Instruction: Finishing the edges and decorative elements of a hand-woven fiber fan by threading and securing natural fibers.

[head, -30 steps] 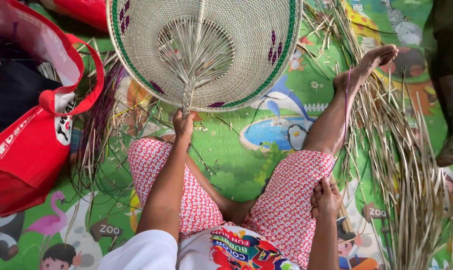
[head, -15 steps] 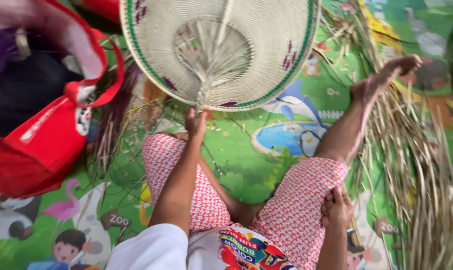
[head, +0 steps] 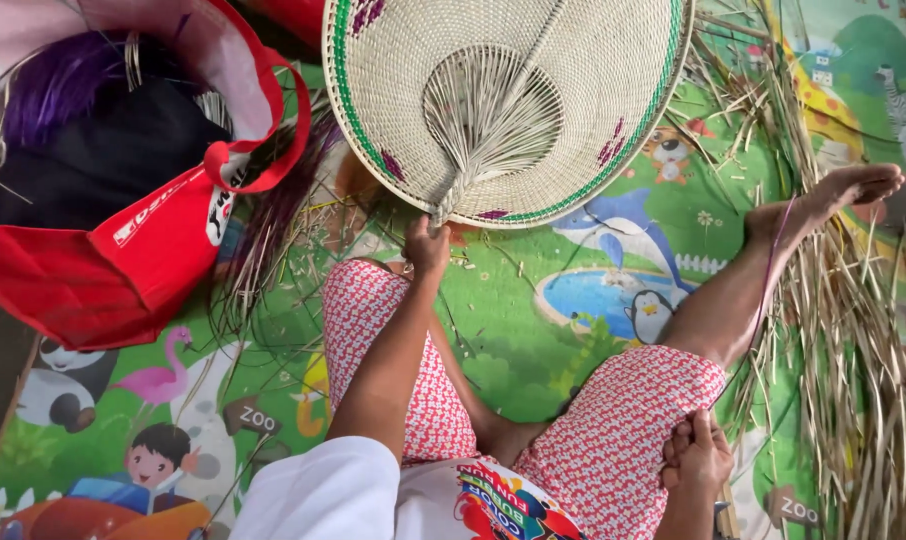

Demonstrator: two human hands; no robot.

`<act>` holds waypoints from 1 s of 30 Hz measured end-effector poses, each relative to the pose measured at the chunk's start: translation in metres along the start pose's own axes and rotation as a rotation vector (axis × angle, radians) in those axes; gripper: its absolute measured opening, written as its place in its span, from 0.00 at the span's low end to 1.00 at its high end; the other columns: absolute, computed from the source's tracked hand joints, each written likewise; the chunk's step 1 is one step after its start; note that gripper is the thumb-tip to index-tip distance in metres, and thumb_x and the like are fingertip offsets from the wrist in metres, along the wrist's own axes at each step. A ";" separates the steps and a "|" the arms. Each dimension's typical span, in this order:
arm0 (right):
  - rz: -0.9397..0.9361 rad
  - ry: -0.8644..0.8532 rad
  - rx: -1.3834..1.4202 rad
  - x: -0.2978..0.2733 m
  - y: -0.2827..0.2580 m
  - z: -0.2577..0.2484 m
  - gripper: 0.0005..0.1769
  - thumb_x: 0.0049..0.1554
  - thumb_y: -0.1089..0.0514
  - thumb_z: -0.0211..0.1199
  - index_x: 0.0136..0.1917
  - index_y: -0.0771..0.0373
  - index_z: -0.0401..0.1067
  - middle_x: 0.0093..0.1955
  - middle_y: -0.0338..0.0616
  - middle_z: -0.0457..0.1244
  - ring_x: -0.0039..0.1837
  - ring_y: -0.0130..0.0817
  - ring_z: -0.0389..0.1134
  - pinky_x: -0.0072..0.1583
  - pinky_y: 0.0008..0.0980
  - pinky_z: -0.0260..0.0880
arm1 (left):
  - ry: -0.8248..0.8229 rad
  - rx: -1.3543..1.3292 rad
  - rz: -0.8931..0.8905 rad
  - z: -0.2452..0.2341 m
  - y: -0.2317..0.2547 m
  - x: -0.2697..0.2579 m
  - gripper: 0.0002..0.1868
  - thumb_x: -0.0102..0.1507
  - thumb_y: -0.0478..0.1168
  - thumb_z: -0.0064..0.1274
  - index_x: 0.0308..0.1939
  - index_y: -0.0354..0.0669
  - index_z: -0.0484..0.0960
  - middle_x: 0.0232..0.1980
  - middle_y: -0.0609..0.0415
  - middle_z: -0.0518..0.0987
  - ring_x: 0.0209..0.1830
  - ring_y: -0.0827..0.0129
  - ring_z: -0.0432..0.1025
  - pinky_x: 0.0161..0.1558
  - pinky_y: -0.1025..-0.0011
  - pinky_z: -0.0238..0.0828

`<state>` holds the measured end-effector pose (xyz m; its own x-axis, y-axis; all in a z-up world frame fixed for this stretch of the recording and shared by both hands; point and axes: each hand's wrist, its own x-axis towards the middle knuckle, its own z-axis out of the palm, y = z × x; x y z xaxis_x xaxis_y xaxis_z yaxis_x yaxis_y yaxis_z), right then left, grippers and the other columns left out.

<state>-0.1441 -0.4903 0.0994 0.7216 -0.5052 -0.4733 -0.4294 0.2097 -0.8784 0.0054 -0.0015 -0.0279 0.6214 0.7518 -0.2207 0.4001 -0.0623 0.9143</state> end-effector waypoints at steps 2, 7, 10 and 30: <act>-0.002 -0.008 -0.005 0.001 0.000 0.000 0.14 0.72 0.49 0.59 0.45 0.52 0.69 0.31 0.29 0.59 0.24 0.17 0.50 0.25 0.21 0.50 | -0.002 -0.042 -0.005 0.001 -0.003 0.003 0.29 0.61 0.35 0.58 0.66 0.34 0.71 0.62 0.45 0.71 0.57 0.58 0.73 0.56 0.66 0.79; 0.011 0.006 0.003 0.000 -0.001 0.001 0.13 0.72 0.49 0.59 0.45 0.52 0.68 0.31 0.30 0.59 0.25 0.16 0.51 0.25 0.20 0.49 | 0.007 -0.030 0.022 0.002 -0.004 0.003 0.28 0.61 0.35 0.58 0.65 0.33 0.72 0.60 0.45 0.72 0.54 0.59 0.73 0.55 0.67 0.77; -0.003 -0.026 0.046 0.004 0.004 -0.002 0.13 0.72 0.49 0.59 0.45 0.52 0.69 0.32 0.30 0.59 0.25 0.16 0.50 0.25 0.20 0.48 | 0.035 -0.148 0.005 0.006 -0.010 0.006 0.27 0.59 0.29 0.57 0.63 0.31 0.72 0.58 0.45 0.74 0.49 0.62 0.75 0.46 0.72 0.82; -0.115 -0.349 0.432 -0.053 -0.034 0.018 0.10 0.75 0.50 0.49 0.53 0.51 0.68 0.40 0.36 0.65 0.24 0.15 0.50 0.24 0.18 0.46 | -0.054 -0.052 -0.017 -0.003 0.002 -0.002 0.30 0.59 0.30 0.53 0.67 0.29 0.70 0.60 0.42 0.74 0.55 0.59 0.75 0.56 0.71 0.79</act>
<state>-0.1581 -0.4555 0.1538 0.9188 -0.2537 -0.3026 -0.1294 0.5304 -0.8378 0.0028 -0.0009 -0.0243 0.6506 0.7161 -0.2528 0.3760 -0.0144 0.9265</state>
